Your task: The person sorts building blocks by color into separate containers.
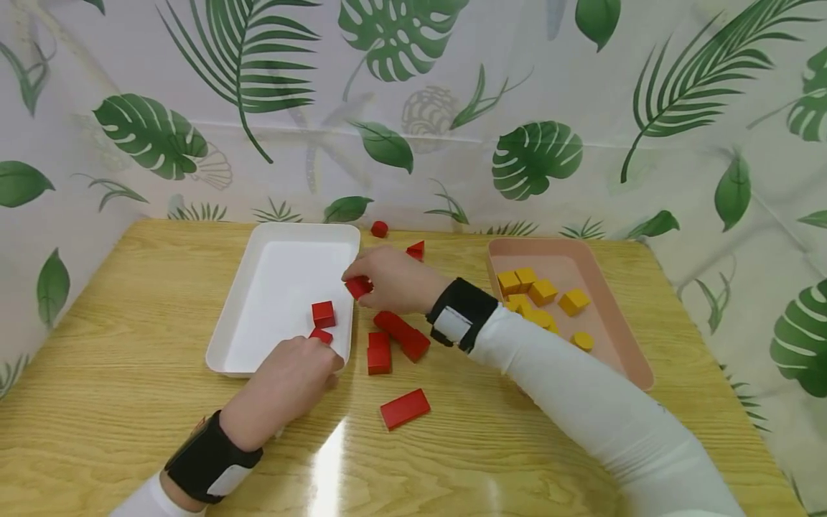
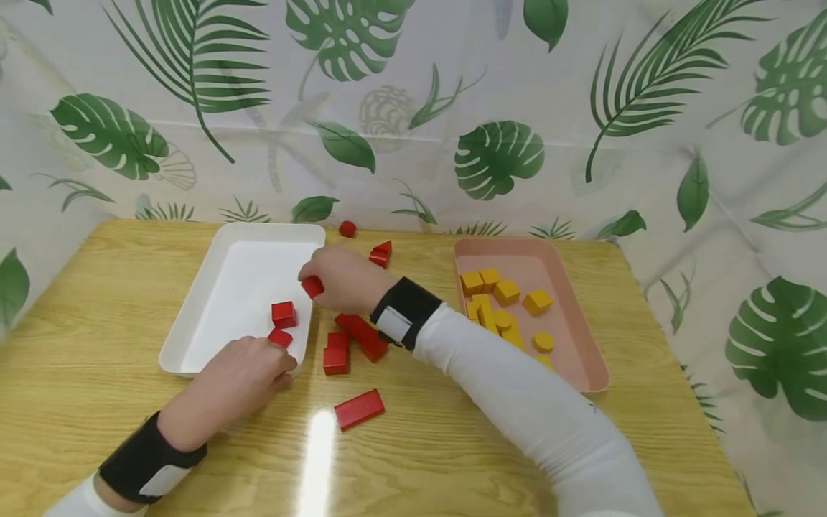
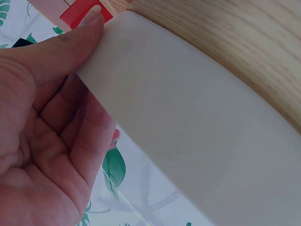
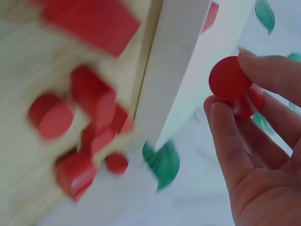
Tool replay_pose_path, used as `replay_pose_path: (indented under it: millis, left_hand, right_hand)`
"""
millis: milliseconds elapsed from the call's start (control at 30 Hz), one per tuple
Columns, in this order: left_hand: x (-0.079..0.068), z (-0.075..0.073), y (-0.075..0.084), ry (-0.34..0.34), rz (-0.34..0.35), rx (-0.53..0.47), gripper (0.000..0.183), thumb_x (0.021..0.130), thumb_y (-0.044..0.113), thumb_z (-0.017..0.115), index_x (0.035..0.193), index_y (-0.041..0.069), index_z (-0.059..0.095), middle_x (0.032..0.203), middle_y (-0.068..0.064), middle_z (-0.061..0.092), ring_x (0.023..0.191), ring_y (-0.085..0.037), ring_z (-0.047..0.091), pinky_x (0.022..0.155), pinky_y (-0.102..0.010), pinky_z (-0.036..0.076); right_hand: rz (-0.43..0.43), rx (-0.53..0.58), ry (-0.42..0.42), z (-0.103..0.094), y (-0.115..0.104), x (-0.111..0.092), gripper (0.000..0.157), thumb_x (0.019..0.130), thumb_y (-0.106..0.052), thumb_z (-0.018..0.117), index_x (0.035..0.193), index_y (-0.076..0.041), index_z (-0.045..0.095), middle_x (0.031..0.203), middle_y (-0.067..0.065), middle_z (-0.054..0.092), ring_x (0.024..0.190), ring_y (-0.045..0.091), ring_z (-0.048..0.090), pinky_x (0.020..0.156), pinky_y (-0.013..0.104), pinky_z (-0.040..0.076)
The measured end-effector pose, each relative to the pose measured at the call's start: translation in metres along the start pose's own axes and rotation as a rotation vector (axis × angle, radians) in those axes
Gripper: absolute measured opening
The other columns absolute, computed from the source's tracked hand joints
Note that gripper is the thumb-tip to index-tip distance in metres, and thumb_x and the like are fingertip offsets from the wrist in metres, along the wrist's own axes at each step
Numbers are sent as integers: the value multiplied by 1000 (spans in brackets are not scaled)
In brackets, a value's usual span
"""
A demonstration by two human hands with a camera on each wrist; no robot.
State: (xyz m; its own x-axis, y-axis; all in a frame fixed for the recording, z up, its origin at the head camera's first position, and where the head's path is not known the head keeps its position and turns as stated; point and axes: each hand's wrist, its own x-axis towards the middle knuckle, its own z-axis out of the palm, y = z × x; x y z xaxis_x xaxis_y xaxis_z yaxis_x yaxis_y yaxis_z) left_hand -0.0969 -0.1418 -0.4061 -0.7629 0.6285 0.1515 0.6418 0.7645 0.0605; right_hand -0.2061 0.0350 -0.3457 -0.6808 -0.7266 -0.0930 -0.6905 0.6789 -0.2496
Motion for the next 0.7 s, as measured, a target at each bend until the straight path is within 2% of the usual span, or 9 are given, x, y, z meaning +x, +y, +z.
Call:
replay_pose_path:
  millis: [100, 167, 333, 400, 467, 567, 700]
  left_hand:
    - [0, 1, -1, 27, 11, 8, 16, 70, 10, 69, 61, 18, 58, 50, 8, 36, 46, -14, 35, 43, -27, 33]
    - [-1, 2, -2, 46, 19, 3, 20, 69, 8, 68, 59, 19, 56, 49, 9, 33, 45, -13, 34, 43, -27, 32]
    - [-1, 4, -3, 72, 33, -1, 24, 67, 6, 68, 56, 19, 52, 48, 10, 30, 45, -12, 33, 42, -25, 30]
    - [-1, 4, -3, 72, 34, 3, 23, 67, 6, 68, 57, 19, 53, 48, 10, 30, 45, -12, 33, 42, -25, 30]
    - [-1, 4, -3, 69, 33, 10, 20, 67, 6, 69, 58, 18, 55, 48, 10, 31, 45, -11, 33, 42, -25, 31]
    - [0, 4, -2, 58, 29, 17, 17, 67, 7, 70, 61, 18, 58, 49, 9, 34, 46, -11, 35, 42, -26, 32]
    - [-1, 4, -2, 38, 19, 32, 12, 67, 10, 72, 65, 17, 62, 51, 8, 38, 46, -12, 37, 44, -27, 35]
  right_hand:
    - [-10, 7, -10, 11, -11, 12, 41, 82, -26, 66, 122, -16, 60, 108, -2, 58, 91, 10, 48, 77, 17, 40]
    - [-10, -29, -20, 17, -16, 19, 40, 82, -28, 64, 121, -17, 60, 103, -4, 58, 88, 10, 49, 76, 19, 40]
    - [2, -170, -47, 29, -20, 25, 28, 82, -37, 63, 105, -21, 63, 77, -8, 57, 76, 12, 48, 68, 24, 39]
    - [6, -215, -42, 33, -21, 27, 24, 82, -39, 62, 99, -22, 63, 71, -9, 56, 74, 13, 48, 72, 28, 38]
    - [13, -251, -39, 38, -21, 28, 24, 82, -40, 61, 97, -22, 64, 69, -8, 57, 75, 14, 48, 80, 33, 36]
    - [33, -291, -42, 45, -22, 29, 26, 82, -40, 60, 101, -23, 66, 78, -8, 60, 82, 15, 48, 96, 46, 29]
    - [50, -309, -55, 50, -23, 32, 32, 82, -41, 61, 108, -24, 65, 87, -7, 62, 89, 15, 47, 101, 55, 22]
